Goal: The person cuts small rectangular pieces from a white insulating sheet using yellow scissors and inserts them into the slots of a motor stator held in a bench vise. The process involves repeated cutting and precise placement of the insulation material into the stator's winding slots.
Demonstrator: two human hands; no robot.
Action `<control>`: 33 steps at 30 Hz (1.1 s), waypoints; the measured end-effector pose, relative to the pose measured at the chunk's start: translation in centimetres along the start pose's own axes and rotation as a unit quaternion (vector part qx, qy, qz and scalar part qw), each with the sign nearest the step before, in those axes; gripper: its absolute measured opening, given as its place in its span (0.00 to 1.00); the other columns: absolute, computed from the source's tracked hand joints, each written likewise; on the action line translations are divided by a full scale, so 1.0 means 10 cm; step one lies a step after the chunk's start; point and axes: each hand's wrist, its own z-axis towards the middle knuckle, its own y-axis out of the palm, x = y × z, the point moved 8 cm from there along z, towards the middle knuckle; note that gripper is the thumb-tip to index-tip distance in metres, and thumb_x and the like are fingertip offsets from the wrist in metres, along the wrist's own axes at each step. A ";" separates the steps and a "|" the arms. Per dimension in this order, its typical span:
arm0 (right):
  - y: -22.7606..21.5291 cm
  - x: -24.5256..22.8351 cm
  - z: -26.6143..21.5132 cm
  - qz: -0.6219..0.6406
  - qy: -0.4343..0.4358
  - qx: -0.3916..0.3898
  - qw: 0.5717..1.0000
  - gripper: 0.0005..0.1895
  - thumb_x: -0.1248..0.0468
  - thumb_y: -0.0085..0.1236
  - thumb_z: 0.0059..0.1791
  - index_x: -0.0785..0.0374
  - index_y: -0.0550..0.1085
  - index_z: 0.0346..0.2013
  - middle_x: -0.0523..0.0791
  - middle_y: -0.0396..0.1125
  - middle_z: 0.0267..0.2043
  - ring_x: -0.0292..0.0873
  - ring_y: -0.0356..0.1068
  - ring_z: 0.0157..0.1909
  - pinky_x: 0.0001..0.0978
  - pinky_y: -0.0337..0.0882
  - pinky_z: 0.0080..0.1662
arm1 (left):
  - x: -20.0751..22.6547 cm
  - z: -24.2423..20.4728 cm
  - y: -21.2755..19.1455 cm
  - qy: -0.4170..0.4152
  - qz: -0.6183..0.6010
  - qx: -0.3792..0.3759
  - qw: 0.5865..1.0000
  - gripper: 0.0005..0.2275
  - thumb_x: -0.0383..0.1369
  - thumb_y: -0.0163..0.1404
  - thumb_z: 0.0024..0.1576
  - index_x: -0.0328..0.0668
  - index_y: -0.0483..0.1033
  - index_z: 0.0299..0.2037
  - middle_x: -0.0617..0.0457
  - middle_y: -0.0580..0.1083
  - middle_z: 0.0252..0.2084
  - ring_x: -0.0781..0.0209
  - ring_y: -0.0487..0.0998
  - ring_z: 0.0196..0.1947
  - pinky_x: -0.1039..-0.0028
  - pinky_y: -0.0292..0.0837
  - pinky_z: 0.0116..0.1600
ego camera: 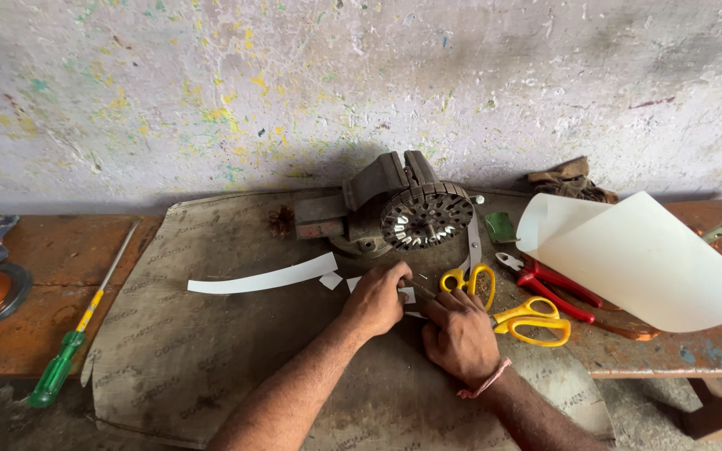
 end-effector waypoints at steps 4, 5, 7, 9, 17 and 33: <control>-0.07 0.02 0.02 0.009 0.016 0.024 1.000 0.20 0.68 0.58 0.38 0.62 0.79 0.45 0.48 0.70 0.35 0.53 0.68 0.41 0.47 0.68 0.43 | -0.11 0.11 0.09 -0.036 -0.010 -0.030 0.999 0.14 0.22 0.58 0.53 0.39 0.74 0.49 0.48 0.75 0.49 0.56 0.78 0.49 0.67 0.78 0.50; -0.05 0.05 0.03 0.011 0.025 0.020 0.999 0.18 0.68 0.58 0.39 0.63 0.79 0.44 0.49 0.70 0.35 0.53 0.68 0.41 0.47 0.68 0.43 | -0.13 0.12 0.10 -0.035 0.002 -0.035 0.999 0.13 0.24 0.58 0.54 0.39 0.76 0.48 0.47 0.75 0.47 0.55 0.78 0.48 0.67 0.77 0.49; -0.03 0.10 0.01 0.020 0.044 0.022 0.999 0.15 0.68 0.59 0.39 0.63 0.79 0.41 0.49 0.70 0.35 0.53 0.68 0.41 0.46 0.68 0.44 | -0.20 0.11 0.13 -0.076 -0.006 -0.060 0.995 0.09 0.25 0.57 0.56 0.39 0.77 0.46 0.47 0.76 0.44 0.54 0.79 0.43 0.64 0.78 0.45; -0.05 0.17 -0.01 0.045 0.061 0.039 0.996 0.12 0.69 0.59 0.41 0.63 0.79 0.39 0.49 0.71 0.34 0.53 0.69 0.40 0.45 0.69 0.44 | -0.31 0.09 0.20 -0.155 -0.050 -0.101 0.982 0.06 0.27 0.53 0.60 0.40 0.78 0.46 0.49 0.79 0.41 0.52 0.82 0.36 0.61 0.79 0.39; -0.13 0.39 -0.08 0.164 0.125 0.121 0.971 0.08 0.70 0.59 0.45 0.64 0.78 0.39 0.48 0.73 0.37 0.47 0.75 0.39 0.39 0.74 0.42 | -0.26 0.01 0.13 -0.125 -0.078 -0.019 0.989 0.07 0.32 0.58 0.57 0.39 0.82 0.42 0.46 0.83 0.39 0.59 0.83 0.33 0.70 0.80 0.41; 0.56 0.63 0.47 0.072 -0.047 -0.122 0.989 0.11 0.64 0.65 0.41 0.57 0.83 0.37 0.46 0.76 0.40 0.53 0.70 0.47 0.45 0.70 0.50 | -0.12 0.00 0.04 -0.106 0.018 0.023 0.994 0.08 0.32 0.60 0.54 0.39 0.81 0.42 0.47 0.78 0.46 0.50 0.79 0.49 0.60 0.76 0.53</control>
